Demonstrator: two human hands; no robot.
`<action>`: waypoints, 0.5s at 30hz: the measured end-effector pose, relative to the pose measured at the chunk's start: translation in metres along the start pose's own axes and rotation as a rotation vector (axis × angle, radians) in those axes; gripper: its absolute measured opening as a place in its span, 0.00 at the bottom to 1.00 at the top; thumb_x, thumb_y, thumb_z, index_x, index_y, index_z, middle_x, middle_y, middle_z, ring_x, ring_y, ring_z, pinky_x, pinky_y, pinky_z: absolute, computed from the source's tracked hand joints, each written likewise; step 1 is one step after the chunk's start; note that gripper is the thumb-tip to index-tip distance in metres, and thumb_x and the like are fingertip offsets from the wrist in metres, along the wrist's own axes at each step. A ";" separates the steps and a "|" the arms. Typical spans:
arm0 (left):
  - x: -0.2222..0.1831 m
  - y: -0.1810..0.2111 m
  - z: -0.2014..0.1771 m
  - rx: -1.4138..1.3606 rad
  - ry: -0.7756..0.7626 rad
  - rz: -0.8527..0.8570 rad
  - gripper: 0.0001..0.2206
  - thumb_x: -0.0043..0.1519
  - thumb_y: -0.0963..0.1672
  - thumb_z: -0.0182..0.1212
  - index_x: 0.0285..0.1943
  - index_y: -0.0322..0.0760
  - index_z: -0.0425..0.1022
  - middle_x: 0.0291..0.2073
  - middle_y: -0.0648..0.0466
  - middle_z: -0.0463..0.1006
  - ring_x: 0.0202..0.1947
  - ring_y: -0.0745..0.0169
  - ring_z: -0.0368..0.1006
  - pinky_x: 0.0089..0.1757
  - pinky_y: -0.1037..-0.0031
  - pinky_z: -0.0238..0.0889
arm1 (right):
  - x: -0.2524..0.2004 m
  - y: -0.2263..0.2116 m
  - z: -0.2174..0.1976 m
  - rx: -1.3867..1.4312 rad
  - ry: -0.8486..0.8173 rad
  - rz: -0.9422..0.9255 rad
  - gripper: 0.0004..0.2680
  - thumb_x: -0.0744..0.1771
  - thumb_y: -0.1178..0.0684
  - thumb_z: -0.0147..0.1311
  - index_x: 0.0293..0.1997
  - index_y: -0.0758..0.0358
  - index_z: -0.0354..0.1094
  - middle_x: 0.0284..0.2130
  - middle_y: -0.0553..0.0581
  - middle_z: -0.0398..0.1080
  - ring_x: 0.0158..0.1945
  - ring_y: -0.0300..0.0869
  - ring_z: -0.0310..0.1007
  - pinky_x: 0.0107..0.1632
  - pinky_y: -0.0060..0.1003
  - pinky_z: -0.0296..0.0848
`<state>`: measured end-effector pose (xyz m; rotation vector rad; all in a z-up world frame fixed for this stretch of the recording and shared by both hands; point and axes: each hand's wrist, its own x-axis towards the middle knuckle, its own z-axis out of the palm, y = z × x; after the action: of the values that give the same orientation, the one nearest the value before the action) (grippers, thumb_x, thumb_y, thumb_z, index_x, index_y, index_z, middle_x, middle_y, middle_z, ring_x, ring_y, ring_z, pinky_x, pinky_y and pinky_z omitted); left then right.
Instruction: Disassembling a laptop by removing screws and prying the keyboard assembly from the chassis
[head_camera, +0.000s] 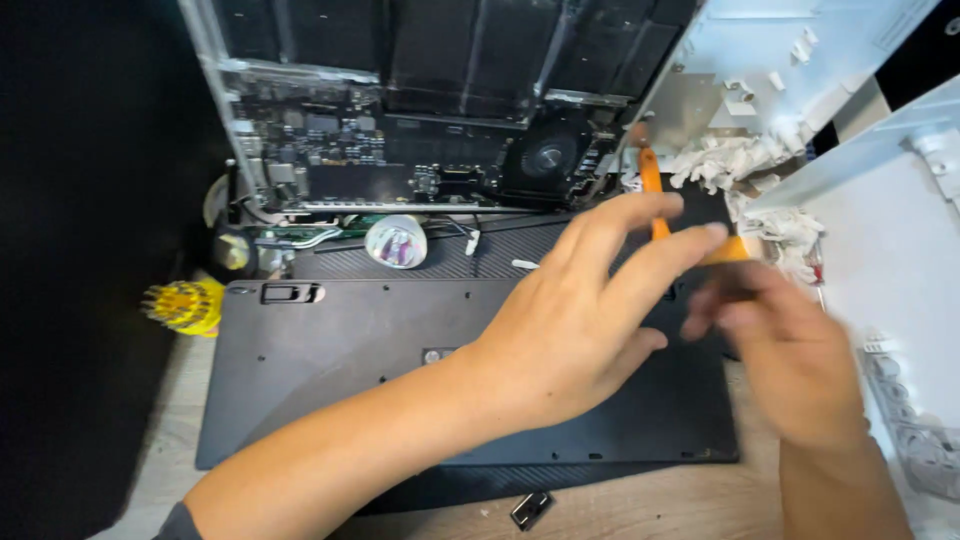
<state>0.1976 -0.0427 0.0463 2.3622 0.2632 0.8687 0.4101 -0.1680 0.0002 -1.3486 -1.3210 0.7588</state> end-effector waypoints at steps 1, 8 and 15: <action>-0.001 -0.005 0.007 0.058 0.043 0.058 0.44 0.55 0.37 0.77 0.77 0.39 0.49 0.73 0.35 0.60 0.73 0.31 0.64 0.70 0.48 0.65 | -0.011 0.015 -0.010 0.432 0.203 0.048 0.13 0.71 0.55 0.47 0.64 0.66 0.62 0.46 0.63 0.71 0.51 0.51 0.73 0.61 0.48 0.74; -0.046 -0.041 0.067 0.235 -0.231 0.336 0.24 0.58 0.57 0.63 0.52 0.37 0.80 0.52 0.49 0.78 0.56 0.46 0.72 0.55 0.61 0.64 | -0.053 0.039 -0.002 0.296 0.432 0.248 0.10 0.72 0.60 0.42 0.58 0.74 0.52 0.48 0.80 0.71 0.39 0.63 0.79 0.47 0.50 0.80; -0.054 -0.046 0.070 0.215 -0.305 0.302 0.23 0.64 0.54 0.57 0.58 0.36 0.78 0.55 0.51 0.77 0.60 0.49 0.72 0.59 0.60 0.63 | -0.048 0.024 0.021 0.135 0.488 0.236 0.05 0.70 0.64 0.47 0.49 0.69 0.56 0.44 0.69 0.69 0.47 0.59 0.82 0.50 0.44 0.85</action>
<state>0.2023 -0.0586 -0.0522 2.7400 -0.1351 0.6221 0.3877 -0.2051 -0.0382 -1.4785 -0.7248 0.6098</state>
